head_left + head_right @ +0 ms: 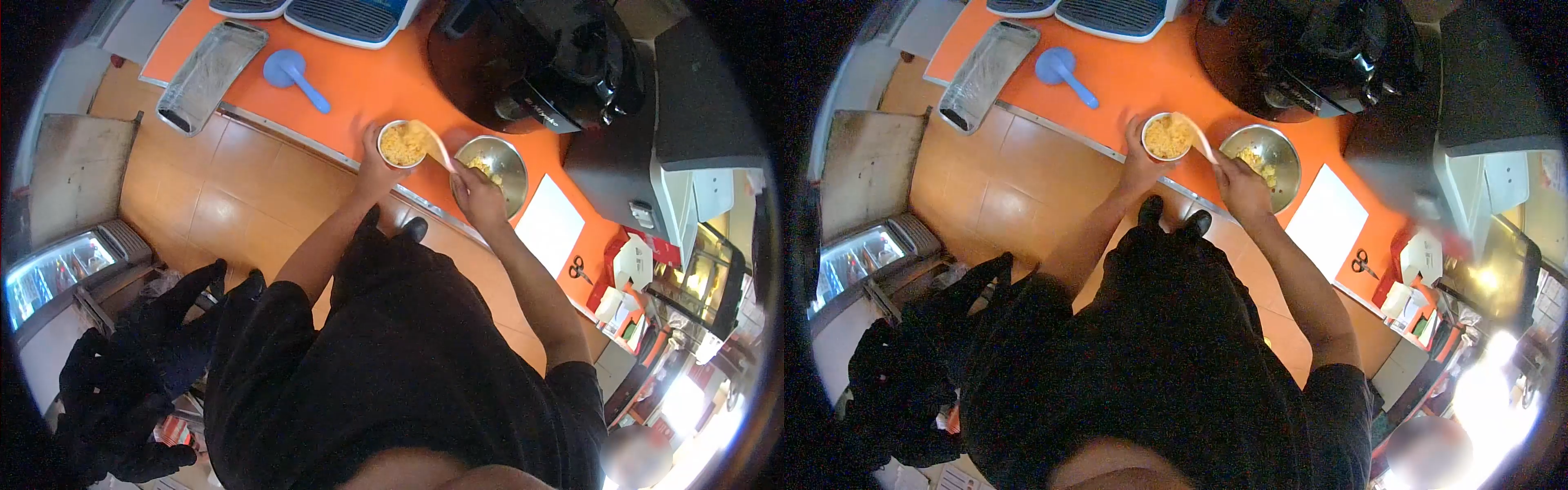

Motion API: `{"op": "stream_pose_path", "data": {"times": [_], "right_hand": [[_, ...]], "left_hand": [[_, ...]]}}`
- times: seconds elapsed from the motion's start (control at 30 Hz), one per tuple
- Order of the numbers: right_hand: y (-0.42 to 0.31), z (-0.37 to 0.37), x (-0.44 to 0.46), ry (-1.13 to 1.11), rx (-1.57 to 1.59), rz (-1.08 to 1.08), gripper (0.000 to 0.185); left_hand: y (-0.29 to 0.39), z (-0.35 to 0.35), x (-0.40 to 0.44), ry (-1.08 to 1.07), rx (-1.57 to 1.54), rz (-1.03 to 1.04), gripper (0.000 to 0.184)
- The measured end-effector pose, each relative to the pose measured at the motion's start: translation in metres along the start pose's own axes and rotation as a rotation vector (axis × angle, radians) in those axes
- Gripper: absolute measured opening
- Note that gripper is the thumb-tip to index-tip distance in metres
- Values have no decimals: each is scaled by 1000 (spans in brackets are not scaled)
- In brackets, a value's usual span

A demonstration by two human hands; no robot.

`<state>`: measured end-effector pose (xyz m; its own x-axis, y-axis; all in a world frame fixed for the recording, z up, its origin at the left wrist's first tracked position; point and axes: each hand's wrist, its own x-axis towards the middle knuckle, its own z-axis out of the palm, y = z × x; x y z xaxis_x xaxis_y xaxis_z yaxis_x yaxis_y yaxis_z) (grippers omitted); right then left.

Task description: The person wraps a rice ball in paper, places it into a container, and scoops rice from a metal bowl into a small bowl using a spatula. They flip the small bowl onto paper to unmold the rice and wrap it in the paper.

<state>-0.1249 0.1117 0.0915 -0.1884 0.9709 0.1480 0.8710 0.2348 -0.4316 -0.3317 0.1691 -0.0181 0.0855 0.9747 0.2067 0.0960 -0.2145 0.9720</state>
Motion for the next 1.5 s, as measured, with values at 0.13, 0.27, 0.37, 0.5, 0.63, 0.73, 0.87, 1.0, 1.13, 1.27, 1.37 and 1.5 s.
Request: {"op": "stream_pose_path", "data": {"times": [0.13, 0.27, 0.37, 0.5, 0.63, 0.73, 0.87, 1.0, 1.13, 1.27, 1.37, 1.5], "right_hand": [[-12, 6, -4, -150, -365, -70, 32], [-13, 4, -4, 2, -278, -83, 28], [-22, -4, 6, -8, 14, 187, 27], [-12, 16, 9, -159, 281, 475, 33], [-20, 14, 17, -211, 138, 400, 36], [-14, -16, 8, -86, 227, 433, 34], [17, -106, -13, -114, -124, 412, 25], [57, -113, -47, -208, -577, 220, 22], [85, -76, -66, -364, -748, 204, 35], [79, -50, -94, -412, -539, 129, 43], [52, -73, -103, -418, -448, 120, 46], [76, -75, -101, -151, -460, 114, 43]], "left_hand": [[3, -1, 0, -10, -82, -11, 116], [3, -5, -1, 2, -82, -14, 118], [-4, -7, -3, 0, -67, -16, 119], [1, -8, -3, -23, -38, -63, 119], [3, -9, -2, -31, -110, -46, 112], [2, -7, -18, 127, 241, -28, 97], [23, 12, -84, 175, -2, -248, 65], [85, 62, -51, -251, -153, -711, 33], [48, 110, -44, -284, -358, -679, 25], [54, 118, -46, -263, -362, -559, 19], [54, 109, -55, -296, -332, -557, 18], [44, 106, -61, -316, -205, -448, 18]]}}
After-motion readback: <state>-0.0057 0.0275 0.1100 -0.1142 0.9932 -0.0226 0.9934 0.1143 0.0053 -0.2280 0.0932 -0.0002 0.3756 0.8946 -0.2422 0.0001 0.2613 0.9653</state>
